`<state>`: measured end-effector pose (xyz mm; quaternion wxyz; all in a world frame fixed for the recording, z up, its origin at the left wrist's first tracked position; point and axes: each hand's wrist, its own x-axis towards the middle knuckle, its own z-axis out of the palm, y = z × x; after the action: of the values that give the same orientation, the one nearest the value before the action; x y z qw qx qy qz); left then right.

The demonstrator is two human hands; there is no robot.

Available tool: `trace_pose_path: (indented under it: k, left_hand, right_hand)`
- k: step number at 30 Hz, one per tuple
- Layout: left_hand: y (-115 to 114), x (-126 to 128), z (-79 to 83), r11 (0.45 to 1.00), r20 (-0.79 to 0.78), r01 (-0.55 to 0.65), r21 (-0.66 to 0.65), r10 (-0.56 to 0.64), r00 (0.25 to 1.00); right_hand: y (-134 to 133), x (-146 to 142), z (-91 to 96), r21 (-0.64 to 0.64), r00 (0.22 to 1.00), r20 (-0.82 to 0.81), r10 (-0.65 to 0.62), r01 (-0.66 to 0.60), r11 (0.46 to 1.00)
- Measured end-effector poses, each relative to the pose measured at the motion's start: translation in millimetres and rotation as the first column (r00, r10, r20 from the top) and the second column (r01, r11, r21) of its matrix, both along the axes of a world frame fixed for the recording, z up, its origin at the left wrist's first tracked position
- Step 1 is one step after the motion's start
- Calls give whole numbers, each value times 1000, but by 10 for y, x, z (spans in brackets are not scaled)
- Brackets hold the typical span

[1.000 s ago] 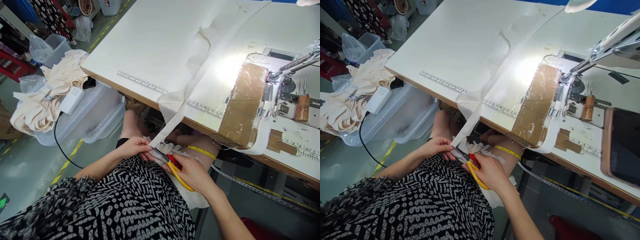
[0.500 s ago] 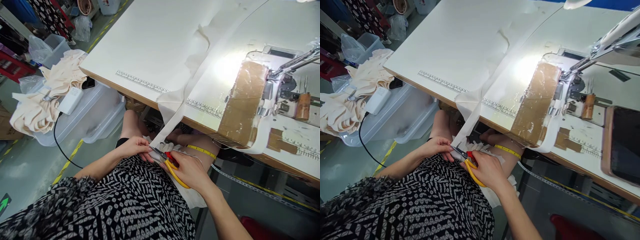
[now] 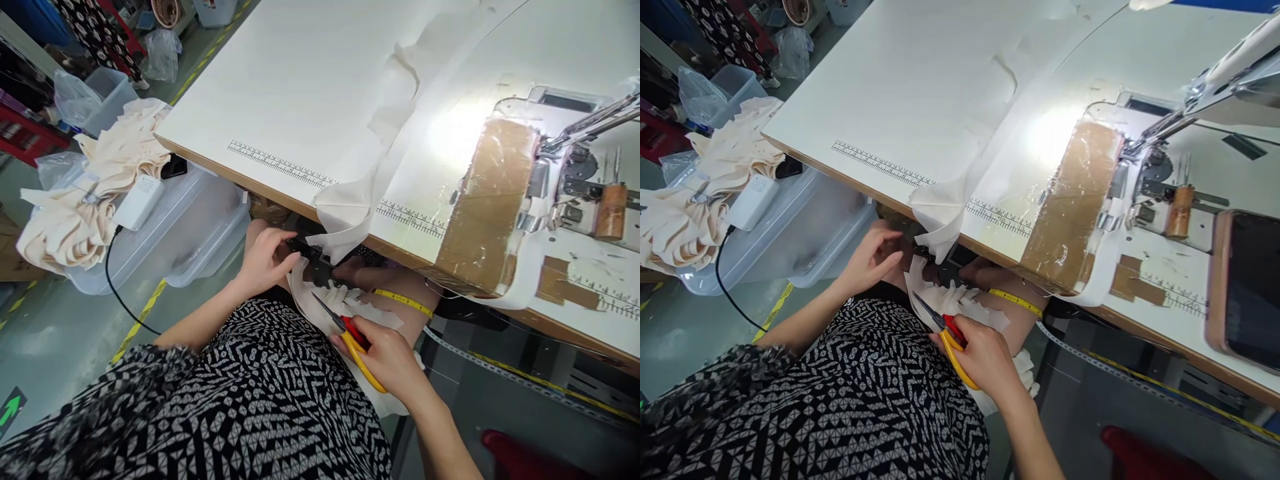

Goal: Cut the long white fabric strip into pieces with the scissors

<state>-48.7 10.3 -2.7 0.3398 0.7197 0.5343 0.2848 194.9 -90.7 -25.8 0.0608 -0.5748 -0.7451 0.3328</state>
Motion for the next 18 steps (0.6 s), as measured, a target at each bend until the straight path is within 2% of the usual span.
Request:
trace_pose_path:
  k: [1,3,5,7,8,10,12,13,16,18]
  left_hand:
    - [49,71,28,996,-14,12,92,-10,1000]
    - [118,233,68,984,2,73,162,-74,997]
    - [147,364,60,987,69,118,106,-126,990]
    - [151,388,-25,994,141,109,3,-108,984]
    - [151,345,-98,996,153,68,-51,-59,987]
    - [157,148,-287,982,76,-102,-158,115,990]
    - [158,-149,-482,913,-104,-330,-240,314,944]
    - [147,-305,-560,884,-162,-391,-256,359,919]
    - [36,-626,-652,848,-236,-430,-309,370,899]
    - [-96,-631,-583,851,-219,-366,-377,302,928]
  right_hand:
    - [-22,2,-2,2,1000,-12,-14,14,1000]
    - [-53,6,1,10,999,-27,-34,34,999]
    - [-81,29,12,28,998,-37,-57,58,998]
    - [-121,85,24,42,994,-54,-94,96,994]
    - [-150,125,29,44,991,-64,-117,120,992]
    - [-223,224,32,36,981,-89,-173,177,984]
    - [-309,328,21,9,964,-111,-243,245,969]
    - [-352,374,9,-10,953,-119,-278,279,960]
    - [-453,457,-56,-67,924,-138,-356,350,934]
    - [-480,453,-106,-84,910,-169,-379,370,925]
